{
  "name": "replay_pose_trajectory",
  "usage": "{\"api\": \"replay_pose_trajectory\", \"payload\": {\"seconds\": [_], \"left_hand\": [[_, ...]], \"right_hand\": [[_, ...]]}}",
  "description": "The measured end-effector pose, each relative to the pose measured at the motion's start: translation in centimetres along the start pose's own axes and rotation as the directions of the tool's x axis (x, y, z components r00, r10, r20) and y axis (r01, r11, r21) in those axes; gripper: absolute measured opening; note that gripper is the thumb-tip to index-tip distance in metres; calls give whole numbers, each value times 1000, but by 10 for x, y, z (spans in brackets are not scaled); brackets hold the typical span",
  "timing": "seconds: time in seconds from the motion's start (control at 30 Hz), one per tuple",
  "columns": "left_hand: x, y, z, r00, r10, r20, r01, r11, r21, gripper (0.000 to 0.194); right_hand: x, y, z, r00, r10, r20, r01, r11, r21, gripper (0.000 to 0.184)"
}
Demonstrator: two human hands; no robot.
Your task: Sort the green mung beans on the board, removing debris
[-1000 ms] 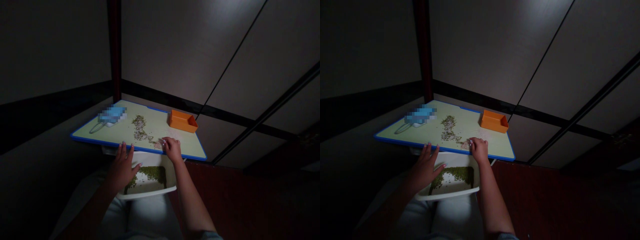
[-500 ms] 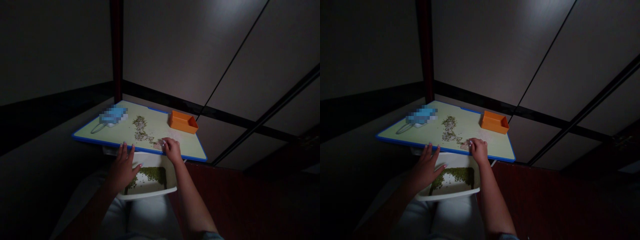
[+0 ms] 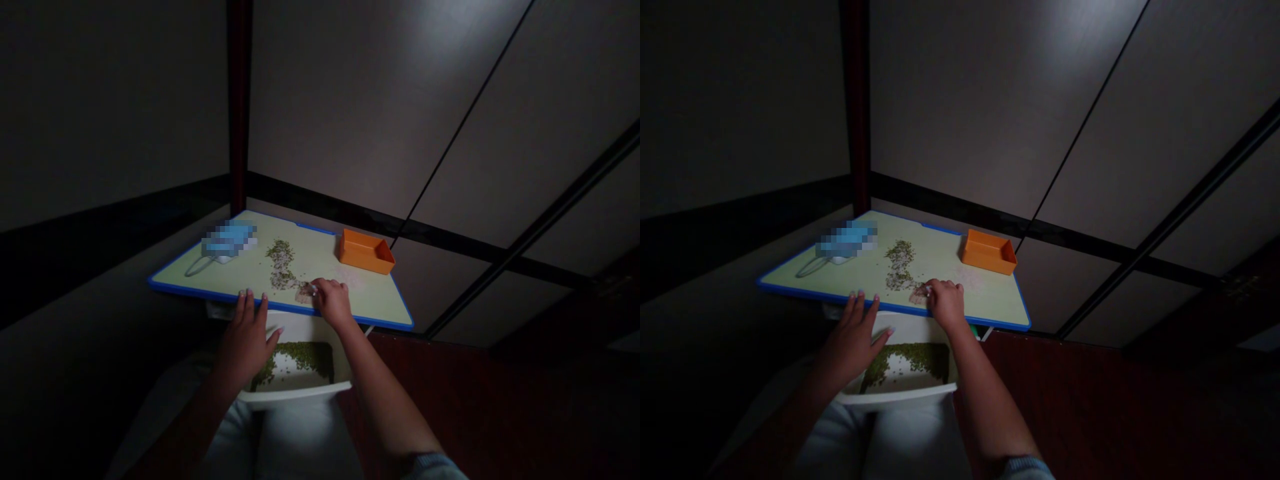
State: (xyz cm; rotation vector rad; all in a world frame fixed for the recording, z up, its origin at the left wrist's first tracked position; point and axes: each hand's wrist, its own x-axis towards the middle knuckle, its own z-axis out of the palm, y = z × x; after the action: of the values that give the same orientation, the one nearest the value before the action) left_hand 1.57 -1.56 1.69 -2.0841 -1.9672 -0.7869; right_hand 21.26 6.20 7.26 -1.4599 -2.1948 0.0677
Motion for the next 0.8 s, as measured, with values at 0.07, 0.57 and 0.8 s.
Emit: {"api": "replay_pose_trajectory", "payload": {"seconds": [0.07,0.57,0.8], "left_hand": [[1,0,0,1000,-8,11,8,1000,-5,71],[-1,-3,2,1000,14,20,-14,1000,-17,72],[0,-9,8,999,38,11,-38,999,-13,73]], "right_hand": [[-2,2,2,1000,-27,1,27,998,56,25],[-22,36,-1,882,371,-289,-353,929,116,29],[-19,31,-2,918,311,-246,-312,949,38,31]]}}
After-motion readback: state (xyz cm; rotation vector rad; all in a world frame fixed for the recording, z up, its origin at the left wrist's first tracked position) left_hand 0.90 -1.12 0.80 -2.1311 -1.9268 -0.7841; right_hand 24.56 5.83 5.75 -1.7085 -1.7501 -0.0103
